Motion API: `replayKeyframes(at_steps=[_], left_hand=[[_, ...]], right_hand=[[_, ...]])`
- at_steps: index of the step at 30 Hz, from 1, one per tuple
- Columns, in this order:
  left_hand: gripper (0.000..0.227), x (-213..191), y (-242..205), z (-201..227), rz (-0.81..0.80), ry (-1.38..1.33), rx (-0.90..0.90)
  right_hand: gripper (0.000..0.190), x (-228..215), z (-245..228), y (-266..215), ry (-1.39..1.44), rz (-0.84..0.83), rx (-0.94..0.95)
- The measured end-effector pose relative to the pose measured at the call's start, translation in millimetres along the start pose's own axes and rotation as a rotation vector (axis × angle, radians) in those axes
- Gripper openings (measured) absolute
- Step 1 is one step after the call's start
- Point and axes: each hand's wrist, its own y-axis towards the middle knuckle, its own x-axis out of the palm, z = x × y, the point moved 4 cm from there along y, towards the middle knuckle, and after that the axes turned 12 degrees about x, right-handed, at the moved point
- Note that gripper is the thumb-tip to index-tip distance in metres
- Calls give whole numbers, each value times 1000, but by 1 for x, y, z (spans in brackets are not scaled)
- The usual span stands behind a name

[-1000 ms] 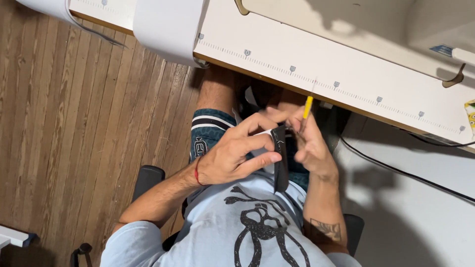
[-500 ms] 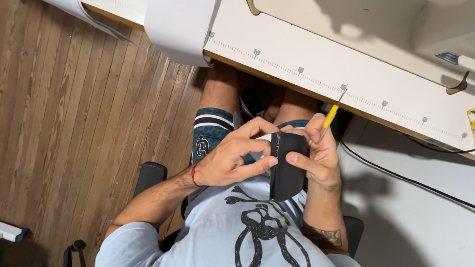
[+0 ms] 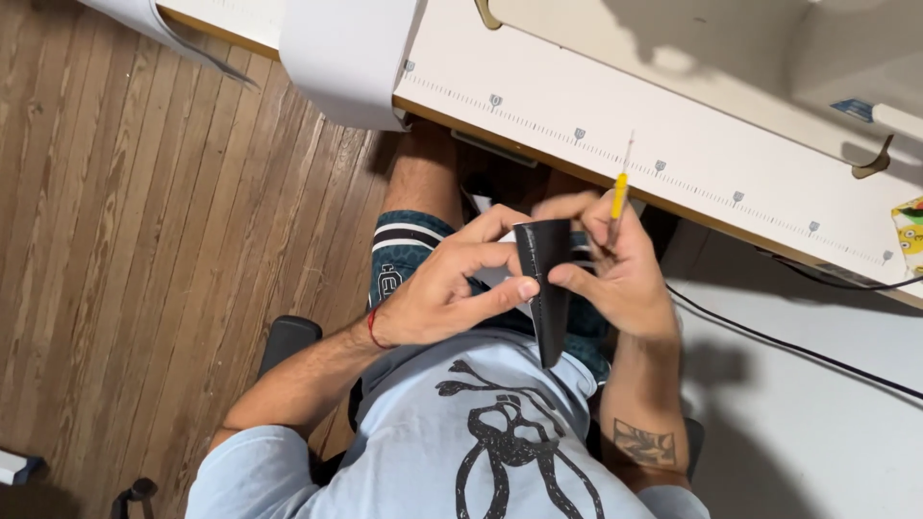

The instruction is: Preparing a small piece of leather by folding and using a hand tool at a sewing station

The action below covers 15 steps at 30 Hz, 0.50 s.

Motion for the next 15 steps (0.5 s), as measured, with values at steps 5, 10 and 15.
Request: replayKeyframes(at_steps=[5, 10, 15], left_hand=[[17, -1, -5, 1, 101, 159, 33], [16, 0, -11, 2, 207, 270, 75], [18, 4, -13, 5, 169, 468, 41]], right_hand=[[41, 4, -37, -36, -651, 354, -156], [54, 10, -22, -83, -1025, 274, -127], [55, 27, -40, -84, -1069, 270, -45]])
